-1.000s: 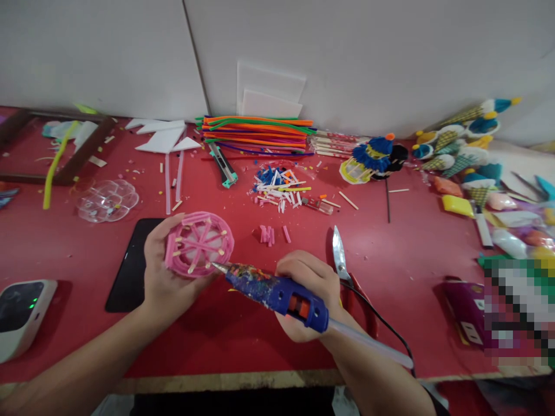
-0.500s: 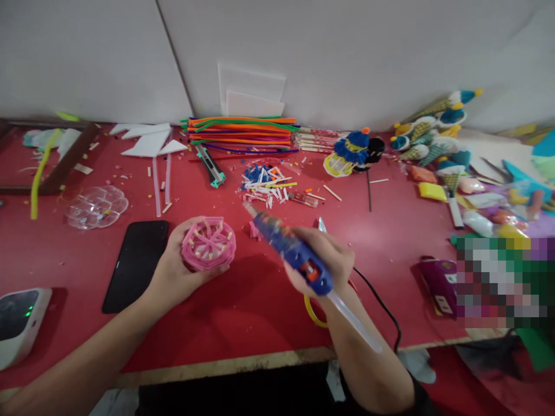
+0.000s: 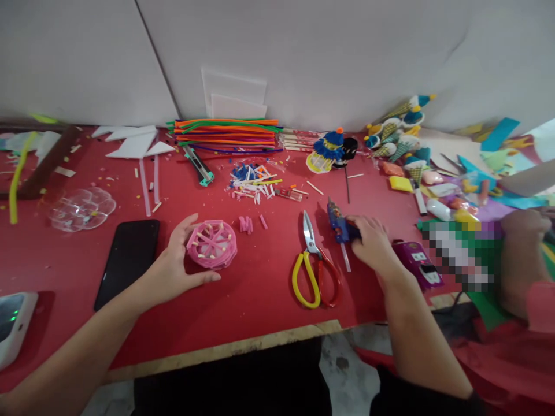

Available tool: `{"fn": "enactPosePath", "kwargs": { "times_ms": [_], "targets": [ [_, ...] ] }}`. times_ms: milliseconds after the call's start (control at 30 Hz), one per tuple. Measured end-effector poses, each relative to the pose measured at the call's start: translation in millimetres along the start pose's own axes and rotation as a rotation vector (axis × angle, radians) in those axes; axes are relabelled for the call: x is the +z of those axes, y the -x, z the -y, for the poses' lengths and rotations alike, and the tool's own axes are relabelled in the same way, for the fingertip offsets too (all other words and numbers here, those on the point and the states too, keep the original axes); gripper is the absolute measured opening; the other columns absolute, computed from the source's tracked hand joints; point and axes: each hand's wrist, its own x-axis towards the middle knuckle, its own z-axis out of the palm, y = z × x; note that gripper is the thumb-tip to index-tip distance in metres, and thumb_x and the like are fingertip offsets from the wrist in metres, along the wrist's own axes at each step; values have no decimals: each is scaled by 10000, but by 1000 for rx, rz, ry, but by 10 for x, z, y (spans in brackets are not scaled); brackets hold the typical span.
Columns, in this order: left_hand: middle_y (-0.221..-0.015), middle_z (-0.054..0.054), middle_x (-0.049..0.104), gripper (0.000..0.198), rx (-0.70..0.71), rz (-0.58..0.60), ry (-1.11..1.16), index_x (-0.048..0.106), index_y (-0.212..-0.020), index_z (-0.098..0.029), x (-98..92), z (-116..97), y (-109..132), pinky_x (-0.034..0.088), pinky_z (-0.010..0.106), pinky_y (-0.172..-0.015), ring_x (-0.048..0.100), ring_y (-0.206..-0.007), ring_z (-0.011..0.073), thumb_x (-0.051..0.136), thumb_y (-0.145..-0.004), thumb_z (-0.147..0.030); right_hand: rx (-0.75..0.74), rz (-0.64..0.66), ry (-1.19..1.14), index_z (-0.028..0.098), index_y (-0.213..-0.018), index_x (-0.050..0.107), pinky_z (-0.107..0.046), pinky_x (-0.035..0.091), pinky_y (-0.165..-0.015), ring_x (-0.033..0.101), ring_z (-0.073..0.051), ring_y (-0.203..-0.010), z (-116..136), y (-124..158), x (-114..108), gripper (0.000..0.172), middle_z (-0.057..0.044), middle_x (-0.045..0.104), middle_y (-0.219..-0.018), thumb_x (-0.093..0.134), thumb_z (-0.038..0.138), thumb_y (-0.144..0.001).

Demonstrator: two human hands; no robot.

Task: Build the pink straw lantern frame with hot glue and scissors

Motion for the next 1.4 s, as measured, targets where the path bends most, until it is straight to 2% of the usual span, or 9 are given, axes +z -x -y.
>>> {"fn": "enactPosePath", "kwargs": {
  "times_ms": [133, 267, 433, 667, 833, 1033, 1167, 1267, 1400],
  "targets": [
    [-1515, 248, 481, 1151, 89, -3, 58, 136, -1583, -227, -32, -32, -27, 412, 612, -1183, 506, -1439, 380, 877, -728, -439, -92, -58, -21, 263, -1018, 753, -509, 473, -915, 663, -321, -1024, 160, -89, -174, 416, -117, 743, -1059, 476, 127, -740],
    [-1479, 270, 536, 1141, 78, 5, 48, 154, -1582, -195, -61, -33, -47, 472, 599, -1137, 569, -1386, 385, 874, -734, -448, -177, -103, -87, 256, -1049, 745, -482, 487, -911, 672, -290, -984, 855, -184, -137, 245, -91, 744, -1017, 586, 242, -863],
    [-1443, 267, 586, 1097, 87, -16, 63, 196, -1579, -194, -70, -27, -51, 509, 590, -1104, 615, -1340, 385, 865, -751, -458, -143, 164, -160, 203, -923, 712, -412, 495, -828, 685, -255, -869, 1667, -337, 269, 123, -89, 753, -912, 697, 311, -864],
    [-1444, 255, 582, 1063, 132, -28, 119, 186, -1579, -196, -3, -89, -54, 488, 579, -1131, 599, -1361, 362, 852, -772, -382, -85, 147, -211, 188, -773, 645, -341, 471, -719, 646, -206, -762, 1742, -541, 440, 148, -86, 707, -834, 573, 97, -865],
    [-1434, 247, 584, 1122, 134, 17, 132, 163, -1590, -226, 39, -85, -45, 472, 605, -1133, 606, -1345, 366, 884, -745, -383, -108, 84, -338, 191, -864, 659, -324, 516, -745, 669, -192, -833, 1893, -511, 111, 118, -67, 722, -891, 563, 181, -932],
    [-1608, 230, 387, 1224, 237, -32, 75, 221, -1596, -285, -22, -97, -18, 425, 604, -1166, 429, -1483, 404, 895, -635, -631, -331, 78, -741, 208, -1000, 714, -256, 561, -711, 724, -142, -839, 2245, -320, -252, 116, -31, 776, -947, 608, 228, -959],
    [-1432, 153, 577, 894, 359, -220, -30, 571, -1401, -283, -139, -187, 4, 433, 563, -1139, 536, -1341, 369, 688, -706, -833, -555, -28, -638, 178, -1175, 671, -267, 564, -819, 717, -139, -922, 2356, -207, -252, 241, -53, 780, -1032, 577, 117, -962],
    [-1171, 83, 693, 433, 479, -384, -174, 725, -1144, -314, -177, -265, 21, 502, 488, -1010, 634, -1101, 291, 687, -861, -640, -749, -165, -485, 177, -1266, 631, -337, 537, -897, 685, -176, -948, 2376, -160, -204, 343, -54, 773, -996, 599, 82, -937],
    [-1017, 34, 709, 98, 554, -479, -282, 751, -936, -329, -158, -336, 25, 538, 444, -897, 646, -950, 245, 748, -840, -313, -798, -189, -417, 203, -1320, 609, -350, 500, -884, 647, -177, -898, 2364, -116, -167, 396, -12, 754, -883, 613, 84, -942]
  ]
}}
